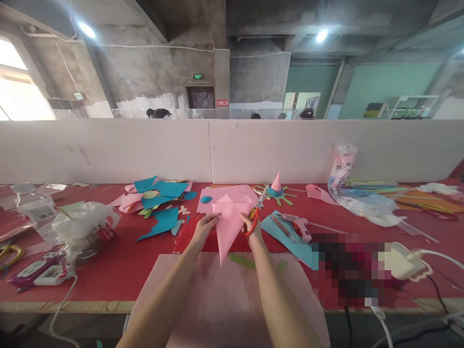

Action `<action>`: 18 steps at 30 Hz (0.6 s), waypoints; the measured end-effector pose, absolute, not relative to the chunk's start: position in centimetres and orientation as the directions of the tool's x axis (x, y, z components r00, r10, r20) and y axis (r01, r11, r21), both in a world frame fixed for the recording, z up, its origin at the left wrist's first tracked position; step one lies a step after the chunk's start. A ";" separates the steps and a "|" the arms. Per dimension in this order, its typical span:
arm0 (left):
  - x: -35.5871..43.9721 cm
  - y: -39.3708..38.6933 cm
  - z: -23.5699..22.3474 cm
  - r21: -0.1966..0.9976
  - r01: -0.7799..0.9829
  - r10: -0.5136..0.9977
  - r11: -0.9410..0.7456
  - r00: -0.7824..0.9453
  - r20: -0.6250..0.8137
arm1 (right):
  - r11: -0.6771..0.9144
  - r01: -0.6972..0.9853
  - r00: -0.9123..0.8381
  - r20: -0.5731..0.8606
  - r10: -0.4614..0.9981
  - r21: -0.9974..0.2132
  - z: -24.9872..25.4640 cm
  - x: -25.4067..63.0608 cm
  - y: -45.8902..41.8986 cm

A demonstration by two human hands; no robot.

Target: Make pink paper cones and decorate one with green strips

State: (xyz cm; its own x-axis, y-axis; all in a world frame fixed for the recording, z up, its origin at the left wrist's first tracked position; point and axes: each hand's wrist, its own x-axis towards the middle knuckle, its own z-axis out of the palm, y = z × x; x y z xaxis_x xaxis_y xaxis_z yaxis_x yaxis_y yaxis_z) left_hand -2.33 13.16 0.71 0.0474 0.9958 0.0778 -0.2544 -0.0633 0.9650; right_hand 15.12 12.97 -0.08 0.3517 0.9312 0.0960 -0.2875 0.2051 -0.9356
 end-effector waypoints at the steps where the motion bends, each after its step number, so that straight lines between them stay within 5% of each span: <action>1: -2.4 13.2 0.7 0.961 -0.267 0.995 -0.067 0.050 0.083 | 0.190 -0.303 0.360 0.073 0.930 -0.934 -0.1 15.1 13.0; 9: -3.2 13.2 1.1 0.956 -0.288 0.996 -0.055 0.053 0.073 | 0.082 -0.206 0.328 0.010 0.945 -0.975 -0.3 15.3 13.2; 18: -3.7 13.3 0.8 0.903 -0.420 0.993 -0.088 0.037 0.114 | 0.078 -0.311 0.200 0.015 0.980 -0.947 -0.7 15.6 13.2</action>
